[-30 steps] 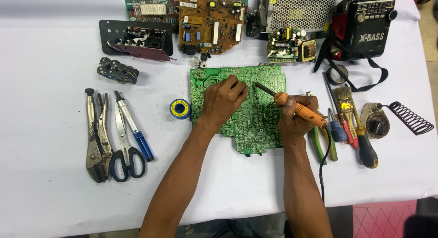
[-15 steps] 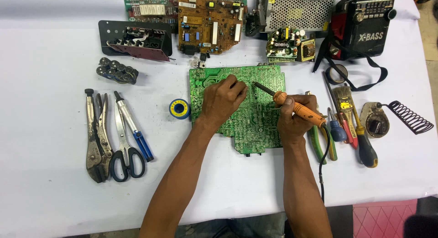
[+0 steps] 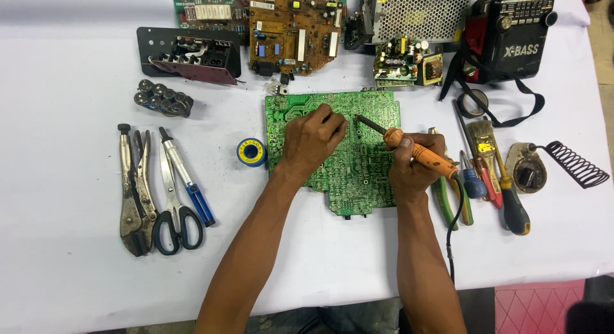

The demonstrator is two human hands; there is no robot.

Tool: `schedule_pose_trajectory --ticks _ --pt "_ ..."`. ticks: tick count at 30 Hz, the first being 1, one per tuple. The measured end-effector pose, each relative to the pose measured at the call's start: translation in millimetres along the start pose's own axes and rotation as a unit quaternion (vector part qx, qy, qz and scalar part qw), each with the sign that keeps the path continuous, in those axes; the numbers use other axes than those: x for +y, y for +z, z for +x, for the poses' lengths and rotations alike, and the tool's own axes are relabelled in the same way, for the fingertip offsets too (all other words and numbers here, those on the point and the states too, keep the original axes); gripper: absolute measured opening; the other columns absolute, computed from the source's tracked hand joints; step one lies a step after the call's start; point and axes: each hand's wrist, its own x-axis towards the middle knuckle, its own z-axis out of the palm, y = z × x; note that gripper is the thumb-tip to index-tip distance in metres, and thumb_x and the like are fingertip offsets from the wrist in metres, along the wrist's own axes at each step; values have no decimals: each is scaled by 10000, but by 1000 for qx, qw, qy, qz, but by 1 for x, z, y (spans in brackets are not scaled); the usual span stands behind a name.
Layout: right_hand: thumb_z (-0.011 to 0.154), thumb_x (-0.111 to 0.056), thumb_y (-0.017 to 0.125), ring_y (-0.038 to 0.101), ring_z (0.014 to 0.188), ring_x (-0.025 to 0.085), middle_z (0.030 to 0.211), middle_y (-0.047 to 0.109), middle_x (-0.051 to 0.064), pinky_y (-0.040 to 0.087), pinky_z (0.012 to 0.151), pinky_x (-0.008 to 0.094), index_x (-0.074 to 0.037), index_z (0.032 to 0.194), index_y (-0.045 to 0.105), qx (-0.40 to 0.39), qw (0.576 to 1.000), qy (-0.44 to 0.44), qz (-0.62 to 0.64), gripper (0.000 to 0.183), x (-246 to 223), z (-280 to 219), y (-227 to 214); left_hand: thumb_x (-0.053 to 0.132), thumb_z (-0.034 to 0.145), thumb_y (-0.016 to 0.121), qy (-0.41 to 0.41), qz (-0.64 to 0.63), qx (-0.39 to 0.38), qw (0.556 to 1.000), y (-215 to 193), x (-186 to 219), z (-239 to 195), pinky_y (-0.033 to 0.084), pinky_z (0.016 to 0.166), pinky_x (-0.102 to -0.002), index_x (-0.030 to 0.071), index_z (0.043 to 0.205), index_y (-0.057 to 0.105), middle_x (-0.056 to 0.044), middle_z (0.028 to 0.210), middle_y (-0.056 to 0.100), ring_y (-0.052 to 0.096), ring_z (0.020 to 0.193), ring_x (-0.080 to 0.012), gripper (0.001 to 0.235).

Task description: The person solders a green circuit board using a soldering iron and solder wire. They hold the board steady with one hand while applying heat and solder with the other, working on multiple points across the board.

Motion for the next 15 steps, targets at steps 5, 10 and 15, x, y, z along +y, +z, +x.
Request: schedule_pose_trajectory --ticks 5,10,15 --pt "1020 -183 651 662 557 218 625 630 119 541 586 340 -1 914 593 60 996 -17 68 218 -48 23 24 267 960 729 -4 3 5 1000 2 0 -1 570 504 -328 203 907 695 31 812 556 692 609 -207 89" --pt "1061 -155 588 660 522 238 565 582 126 547 571 327 65 992 562 65 988 -20 138 232 -25 12 12 259 960 730 -15 -17 6 1000 5 -2 -2 574 515 -315 205 902 703 42 809 566 696 609 -194 84" --pt "1070 -195 566 592 508 137 543 543 64 507 559 281 34 966 606 52 993 22 104 254 -41 17 16 249 949 739 -78 -158 -17 984 -19 -3 4 587 533 -401 169 933 731 -6 797 620 725 658 -298 82"
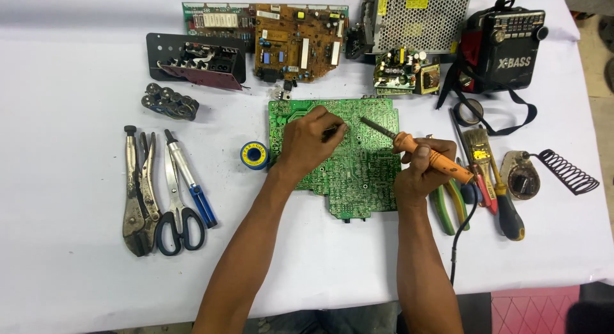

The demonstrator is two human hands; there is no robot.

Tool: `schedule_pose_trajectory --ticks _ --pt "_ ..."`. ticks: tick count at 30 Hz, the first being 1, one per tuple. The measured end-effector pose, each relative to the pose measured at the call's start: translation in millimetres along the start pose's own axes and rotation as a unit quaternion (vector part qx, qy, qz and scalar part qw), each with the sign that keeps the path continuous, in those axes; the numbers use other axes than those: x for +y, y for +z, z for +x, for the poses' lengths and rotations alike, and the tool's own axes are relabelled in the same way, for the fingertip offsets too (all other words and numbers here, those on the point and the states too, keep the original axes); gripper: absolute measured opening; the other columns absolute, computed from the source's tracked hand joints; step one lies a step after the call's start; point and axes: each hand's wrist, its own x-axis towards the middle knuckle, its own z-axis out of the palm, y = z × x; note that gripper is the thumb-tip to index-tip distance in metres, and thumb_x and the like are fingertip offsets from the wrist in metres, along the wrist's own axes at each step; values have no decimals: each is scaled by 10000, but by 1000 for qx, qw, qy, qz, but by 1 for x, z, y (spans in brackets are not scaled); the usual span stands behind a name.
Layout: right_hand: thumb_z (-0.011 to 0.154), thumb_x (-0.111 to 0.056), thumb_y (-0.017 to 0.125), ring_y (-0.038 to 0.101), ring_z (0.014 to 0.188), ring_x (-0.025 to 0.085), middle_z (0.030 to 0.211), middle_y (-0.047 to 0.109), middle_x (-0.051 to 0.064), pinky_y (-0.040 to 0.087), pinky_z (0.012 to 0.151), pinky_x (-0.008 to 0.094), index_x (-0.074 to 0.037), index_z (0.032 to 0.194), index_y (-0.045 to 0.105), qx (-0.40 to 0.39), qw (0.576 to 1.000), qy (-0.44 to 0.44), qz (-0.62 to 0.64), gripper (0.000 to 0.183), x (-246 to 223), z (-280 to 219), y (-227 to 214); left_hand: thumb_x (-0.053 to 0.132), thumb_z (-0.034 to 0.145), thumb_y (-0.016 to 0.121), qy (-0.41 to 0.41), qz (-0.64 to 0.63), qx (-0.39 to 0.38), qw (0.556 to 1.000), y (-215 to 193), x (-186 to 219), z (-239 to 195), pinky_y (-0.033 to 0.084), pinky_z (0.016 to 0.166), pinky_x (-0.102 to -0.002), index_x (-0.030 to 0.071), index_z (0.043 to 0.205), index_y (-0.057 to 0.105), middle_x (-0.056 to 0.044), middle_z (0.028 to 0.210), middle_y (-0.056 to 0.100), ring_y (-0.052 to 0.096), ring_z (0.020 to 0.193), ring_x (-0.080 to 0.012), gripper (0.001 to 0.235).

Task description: The person solders a green circuit board using a soldering iron and solder wire. They hold the board steady with one hand while applying heat and solder with the other, working on multiple points across the board.

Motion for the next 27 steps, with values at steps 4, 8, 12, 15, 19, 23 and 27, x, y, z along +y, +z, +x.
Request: schedule_pose_trajectory --ticks 4,8,12,15,19,23,27 --pt "1145 -231 513 749 761 244 1073 736 221 601 709 345 -4 1307 476 -77 996 1 47 281 -13 9 5 201 940 741 -40 -97 -75 992 -27 14 14 545 523 -392 108 932 762 -72 794 676 714 634 -291 96" --pt "1077 -65 607 721 1094 287 1238 723 197 582 886 359 -54 1356 563 -183 980 57 59 282 -22 5 14 146 939 738 -66 -191 -109 973 -50 35 23 509 516 -332 67 962 788 -112 798 717 623 568 -185 97" --pt "890 63 805 744 958 228 1143 784 142 583 847 360 -72 1170 720 -223 974 39 12 323 -25 -4 22 115 934 739 -69 -244 -113 961 -56 38 25 490 484 -317 53 967 790 -132 791 725 607 544 -168 86" --pt "832 120 845 774 831 220 952 800 138 601 794 327 -59 992 800 -218 974 53 23 244 -17 -9 20 112 948 728 -80 -229 -152 958 -61 39 25 491 486 -299 16 1001 780 -164 844 742 571 525 -161 122" --pt "854 105 841 749 859 203 1000 794 177 598 792 358 -28 1073 736 -199 976 64 63 277 -36 -2 27 113 944 730 -89 -240 -166 952 -62 39 25 492 487 -303 4 993 776 -170 849 741 568 523 -158 129" --pt "871 151 792 781 923 315 976 766 259 624 807 381 60 1073 643 -171 972 101 128 268 -12 -12 23 120 933 738 -90 -242 -178 949 -61 41 24 479 474 -320 16 968 778 -157 844 745 579 530 -161 118" --pt "908 163 747 772 879 300 918 750 296 616 784 380 79 1084 587 -170 960 128 182 252 -11 -9 22 119 931 733 -94 -235 -195 948 -63 42 24 479 485 -311 17 974 777 -152 850 743 579 545 -163 119"
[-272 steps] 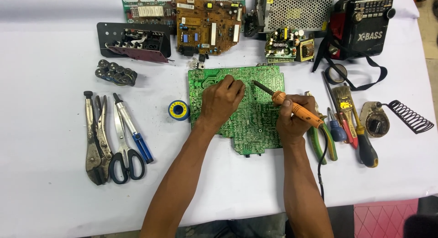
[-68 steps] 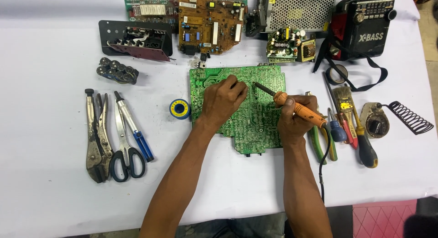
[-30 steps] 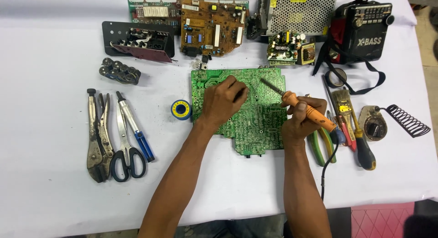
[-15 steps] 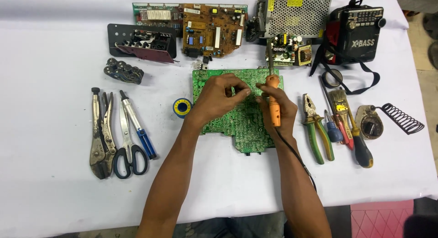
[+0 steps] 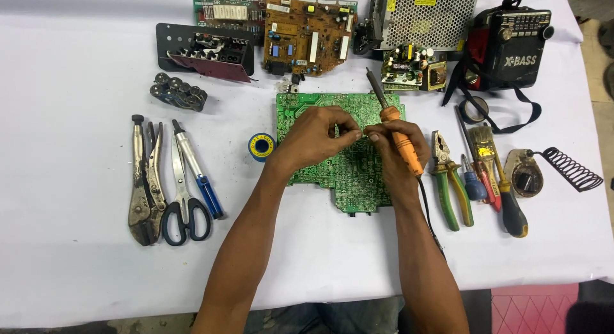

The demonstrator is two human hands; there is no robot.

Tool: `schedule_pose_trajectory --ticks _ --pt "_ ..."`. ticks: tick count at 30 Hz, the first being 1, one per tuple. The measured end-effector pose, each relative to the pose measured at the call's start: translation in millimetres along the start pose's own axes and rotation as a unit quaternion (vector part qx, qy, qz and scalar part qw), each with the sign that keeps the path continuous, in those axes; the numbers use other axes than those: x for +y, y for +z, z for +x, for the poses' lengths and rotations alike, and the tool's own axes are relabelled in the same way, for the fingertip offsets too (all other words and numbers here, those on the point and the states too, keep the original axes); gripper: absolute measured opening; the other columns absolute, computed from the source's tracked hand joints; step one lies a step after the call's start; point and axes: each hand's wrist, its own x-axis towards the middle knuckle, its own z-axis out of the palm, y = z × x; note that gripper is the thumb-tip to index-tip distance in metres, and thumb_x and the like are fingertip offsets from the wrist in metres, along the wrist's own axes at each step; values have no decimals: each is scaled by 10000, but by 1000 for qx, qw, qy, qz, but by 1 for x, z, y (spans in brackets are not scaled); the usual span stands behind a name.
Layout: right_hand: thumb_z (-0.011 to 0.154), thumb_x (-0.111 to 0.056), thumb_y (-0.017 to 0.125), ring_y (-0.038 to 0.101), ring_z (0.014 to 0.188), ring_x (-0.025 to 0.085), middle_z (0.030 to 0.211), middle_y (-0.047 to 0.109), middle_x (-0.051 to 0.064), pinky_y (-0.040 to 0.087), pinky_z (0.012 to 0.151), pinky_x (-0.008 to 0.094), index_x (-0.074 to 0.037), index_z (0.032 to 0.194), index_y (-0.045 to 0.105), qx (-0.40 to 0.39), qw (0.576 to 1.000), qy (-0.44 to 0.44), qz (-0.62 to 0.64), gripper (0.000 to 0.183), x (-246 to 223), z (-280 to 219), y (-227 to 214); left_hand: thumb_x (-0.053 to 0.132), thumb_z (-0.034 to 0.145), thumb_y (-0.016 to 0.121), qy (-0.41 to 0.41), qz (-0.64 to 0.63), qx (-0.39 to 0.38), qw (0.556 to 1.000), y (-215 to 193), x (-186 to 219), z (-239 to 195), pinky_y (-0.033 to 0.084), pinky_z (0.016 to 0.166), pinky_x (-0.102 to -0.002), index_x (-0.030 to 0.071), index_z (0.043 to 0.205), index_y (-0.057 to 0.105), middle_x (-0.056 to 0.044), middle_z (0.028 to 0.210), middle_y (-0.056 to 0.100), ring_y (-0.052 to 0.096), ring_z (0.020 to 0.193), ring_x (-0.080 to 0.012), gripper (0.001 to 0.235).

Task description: The person solders a green circuit board using a soldering iron and solder wire. They hold the board steady with one hand while applying heat and solder with the other, working on multiple points across the board.

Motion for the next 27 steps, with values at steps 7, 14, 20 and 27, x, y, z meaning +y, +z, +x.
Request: schedule_pose_trajectory --ticks 7,14,20,27 --pt "947 120 739 746 838 211 909 757 234 620 737 336 38 1097 587 5 997 70 -14 229 -11 1 1 124 944 730 3 -9 -2 1000 -2 2 -1 490 505 -312 3 982 776 -172 853 741 588 556 -177 135" --pt "965 82 734 738 810 217 896 735 210 645 723 321 11 1108 584 44 990 135 21 218 -15 0 5 136 940 738 -16 -3 -1 1000 -7 -5 -1 467 500 -298 10 970 772 -146 827 734 553 550 -155 134" --pt "953 101 742 744 816 208 898 744 209 638 728 307 20 1091 610 43 992 120 2 208 -6 0 1 136 950 738 -30 9 5 1000 -13 -1 -2 455 500 -283 -18 992 764 -161 837 732 515 554 -151 162" --pt "912 142 768 727 777 211 847 729 223 615 685 335 65 1053 629 43 997 70 4 213 0 -2 1 109 918 777 9 22 11 1000 -6 1 0 437 488 -288 18 966 786 -128 806 728 509 538 -126 104"
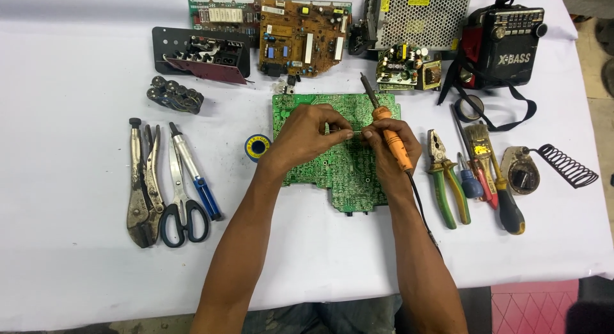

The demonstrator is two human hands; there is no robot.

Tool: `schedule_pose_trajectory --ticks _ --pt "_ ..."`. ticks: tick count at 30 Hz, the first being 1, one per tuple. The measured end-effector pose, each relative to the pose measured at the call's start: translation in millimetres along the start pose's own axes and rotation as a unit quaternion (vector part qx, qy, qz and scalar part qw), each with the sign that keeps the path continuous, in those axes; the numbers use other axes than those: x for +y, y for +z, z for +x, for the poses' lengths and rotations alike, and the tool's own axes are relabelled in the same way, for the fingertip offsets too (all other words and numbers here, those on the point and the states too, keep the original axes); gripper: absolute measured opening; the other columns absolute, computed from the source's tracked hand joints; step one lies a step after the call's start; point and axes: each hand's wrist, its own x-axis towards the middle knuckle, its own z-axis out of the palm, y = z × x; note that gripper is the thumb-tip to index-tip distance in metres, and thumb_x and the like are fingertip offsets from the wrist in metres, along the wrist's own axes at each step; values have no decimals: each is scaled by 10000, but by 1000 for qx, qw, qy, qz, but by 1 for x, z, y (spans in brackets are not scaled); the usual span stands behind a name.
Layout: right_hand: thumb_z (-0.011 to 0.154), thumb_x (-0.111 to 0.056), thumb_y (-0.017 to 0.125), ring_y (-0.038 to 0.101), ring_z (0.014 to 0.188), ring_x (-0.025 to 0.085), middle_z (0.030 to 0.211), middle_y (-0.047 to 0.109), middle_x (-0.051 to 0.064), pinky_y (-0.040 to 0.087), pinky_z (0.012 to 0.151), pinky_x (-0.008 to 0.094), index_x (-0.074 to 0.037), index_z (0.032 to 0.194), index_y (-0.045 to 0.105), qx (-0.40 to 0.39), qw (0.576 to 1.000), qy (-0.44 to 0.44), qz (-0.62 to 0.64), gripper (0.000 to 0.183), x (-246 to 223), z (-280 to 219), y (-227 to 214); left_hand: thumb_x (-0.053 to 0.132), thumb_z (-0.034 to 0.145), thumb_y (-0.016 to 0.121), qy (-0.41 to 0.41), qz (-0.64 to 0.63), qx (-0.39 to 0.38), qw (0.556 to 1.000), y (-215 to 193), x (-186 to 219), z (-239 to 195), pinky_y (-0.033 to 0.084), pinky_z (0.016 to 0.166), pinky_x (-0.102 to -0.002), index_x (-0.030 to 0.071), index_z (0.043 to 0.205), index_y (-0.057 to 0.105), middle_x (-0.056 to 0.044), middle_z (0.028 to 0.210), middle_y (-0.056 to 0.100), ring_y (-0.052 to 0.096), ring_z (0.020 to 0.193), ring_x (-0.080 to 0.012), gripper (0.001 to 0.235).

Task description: The person solders a green circuit board using a soldering iron and solder wire. They hold the board steady with one hand while applying heat and solder with the other, working on multiple points across the board.

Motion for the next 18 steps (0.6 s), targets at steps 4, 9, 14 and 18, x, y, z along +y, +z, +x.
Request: schedule_pose_trajectory --ticks 4,9,14,18 --pt "905 130 779 721 761 199 839 729 215 624 690 330 59 1044 642 -3 1000 6 -11 207 -3 0 4 108 932 766 11 15 6 1000 3 -7 3 447 504 -295 17 983 788 -137 817 732 518 539 -144 106" --pt "944 91 759 724 804 166 847 739 165 612 736 314 33 1012 659 -20 999 9 -33 135 -4 -3 6 91 919 750 31 9 18 999 7 -14 5 477 520 -316 8 963 773 -129 789 708 559 556 -167 97" --pt "954 73 752 715 804 158 850 737 149 608 748 314 23 1015 665 -19 999 16 -43 118 -4 -2 6 120 914 749 38 2 11 999 8 -20 5 492 523 -350 20 933 760 -129 780 690 594 565 -201 102" --pt "962 58 749 727 832 165 870 746 144 606 775 326 16 1048 672 -28 997 20 -65 122 -5 0 6 112 910 751 28 -1 7 1000 8 -21 4 510 541 -354 17 917 759 -123 777 683 607 581 -204 96"
